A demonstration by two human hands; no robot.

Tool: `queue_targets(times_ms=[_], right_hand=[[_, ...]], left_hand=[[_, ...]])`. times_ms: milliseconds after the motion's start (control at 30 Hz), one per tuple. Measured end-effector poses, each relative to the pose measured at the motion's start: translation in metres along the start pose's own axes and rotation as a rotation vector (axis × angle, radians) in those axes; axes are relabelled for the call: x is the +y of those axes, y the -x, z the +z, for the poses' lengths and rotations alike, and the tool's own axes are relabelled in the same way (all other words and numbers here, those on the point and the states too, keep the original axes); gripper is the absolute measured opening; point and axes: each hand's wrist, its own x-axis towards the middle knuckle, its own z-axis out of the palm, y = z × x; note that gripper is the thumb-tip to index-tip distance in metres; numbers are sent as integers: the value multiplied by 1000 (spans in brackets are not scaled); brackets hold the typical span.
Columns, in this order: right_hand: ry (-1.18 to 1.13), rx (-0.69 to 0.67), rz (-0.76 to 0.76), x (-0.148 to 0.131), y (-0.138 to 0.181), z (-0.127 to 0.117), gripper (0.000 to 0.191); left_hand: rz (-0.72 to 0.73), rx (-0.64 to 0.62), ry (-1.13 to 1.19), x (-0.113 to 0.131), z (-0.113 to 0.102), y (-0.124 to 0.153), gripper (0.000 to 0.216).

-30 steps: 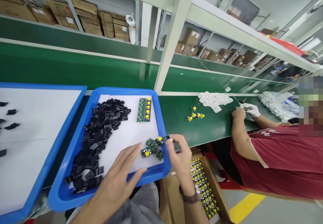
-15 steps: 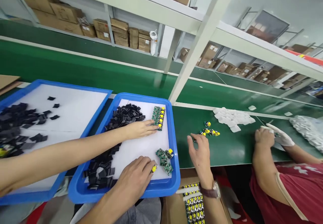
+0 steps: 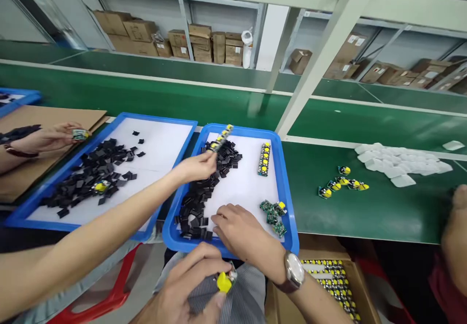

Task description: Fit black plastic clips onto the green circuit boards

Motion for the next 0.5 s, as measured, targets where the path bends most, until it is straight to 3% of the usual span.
queue_targets(times_ms=[100, 233, 367, 500], right_hand=[[59, -59, -12, -5, -24, 11, 18], [48, -18, 29, -4, -38, 18, 14], [67, 28, 105, 5, -28, 15, 10], [167, 69, 229, 17, -1, 9, 21]], left_hand=[[-5, 117, 52, -5, -15, 8, 36], [-107, 257, 115, -20, -32, 15, 29], [-211, 400, 282, -29, -38, 14, 19], [-377, 525, 460, -30, -37, 5, 18]])
